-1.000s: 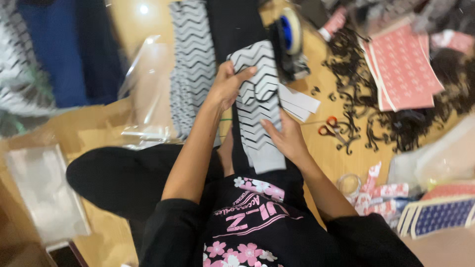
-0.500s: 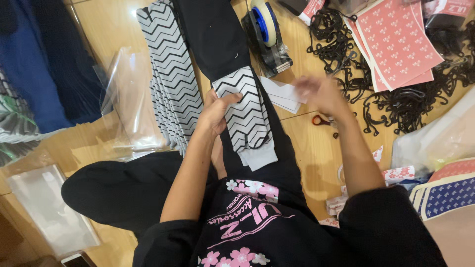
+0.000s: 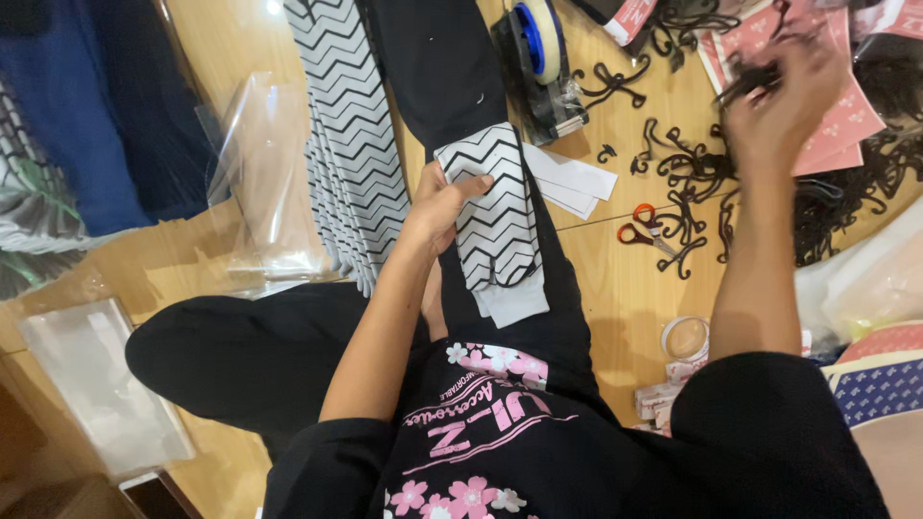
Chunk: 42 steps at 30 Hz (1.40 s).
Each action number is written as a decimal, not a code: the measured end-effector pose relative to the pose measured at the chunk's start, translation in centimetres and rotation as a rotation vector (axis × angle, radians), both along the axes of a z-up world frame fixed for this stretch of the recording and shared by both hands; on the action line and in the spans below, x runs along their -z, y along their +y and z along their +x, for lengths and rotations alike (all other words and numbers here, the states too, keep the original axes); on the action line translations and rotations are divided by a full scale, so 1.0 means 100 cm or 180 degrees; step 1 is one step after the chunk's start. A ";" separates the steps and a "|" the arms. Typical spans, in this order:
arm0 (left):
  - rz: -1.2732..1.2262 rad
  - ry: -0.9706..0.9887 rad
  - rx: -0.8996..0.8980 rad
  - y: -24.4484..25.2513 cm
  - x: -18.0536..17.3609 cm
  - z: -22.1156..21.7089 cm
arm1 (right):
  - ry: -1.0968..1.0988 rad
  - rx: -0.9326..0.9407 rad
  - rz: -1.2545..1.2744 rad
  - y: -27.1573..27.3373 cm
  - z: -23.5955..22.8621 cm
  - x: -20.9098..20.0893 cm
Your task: The person packages pairs of socks by attaching a brand label, inserting a plastic hanger through the label and sock, and placing the pair into a clear plastic sleeve.
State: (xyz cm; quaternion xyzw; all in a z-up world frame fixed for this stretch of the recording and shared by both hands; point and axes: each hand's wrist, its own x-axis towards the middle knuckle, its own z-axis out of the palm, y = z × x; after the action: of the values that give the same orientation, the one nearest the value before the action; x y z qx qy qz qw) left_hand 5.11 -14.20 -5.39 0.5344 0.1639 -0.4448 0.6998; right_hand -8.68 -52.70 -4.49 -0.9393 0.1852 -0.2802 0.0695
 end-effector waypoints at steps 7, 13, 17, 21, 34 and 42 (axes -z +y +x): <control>-0.0031 -0.0036 -0.0010 -0.001 0.002 -0.005 | -0.0867 0.2659 0.4065 0.046 0.022 0.002; 0.0713 0.0264 -0.0120 0.003 -0.039 -0.003 | 0.2495 0.1079 0.0505 0.020 -0.028 0.134; 0.0076 -0.0131 -0.0531 0.007 -0.006 -0.023 | 0.1924 0.0468 0.1626 0.070 0.013 0.029; 0.0591 -0.1888 0.0572 0.006 -0.043 -0.040 | 0.0833 -0.1249 0.2371 0.167 0.066 -0.086; 0.0236 -0.1885 0.0618 0.020 -0.038 -0.042 | 0.1596 -0.2755 0.1512 0.209 0.093 -0.134; 0.1172 -0.3762 -0.0175 0.037 -0.117 -0.109 | 0.0256 -0.1790 0.3419 0.282 0.026 -0.139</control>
State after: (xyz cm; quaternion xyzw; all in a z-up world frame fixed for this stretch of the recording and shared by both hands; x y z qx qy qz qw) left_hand -5.79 -10.53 6.29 0.7980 -0.1636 -0.0199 0.5797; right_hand -6.12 -24.54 9.42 -0.7958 0.0479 -0.0827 0.5980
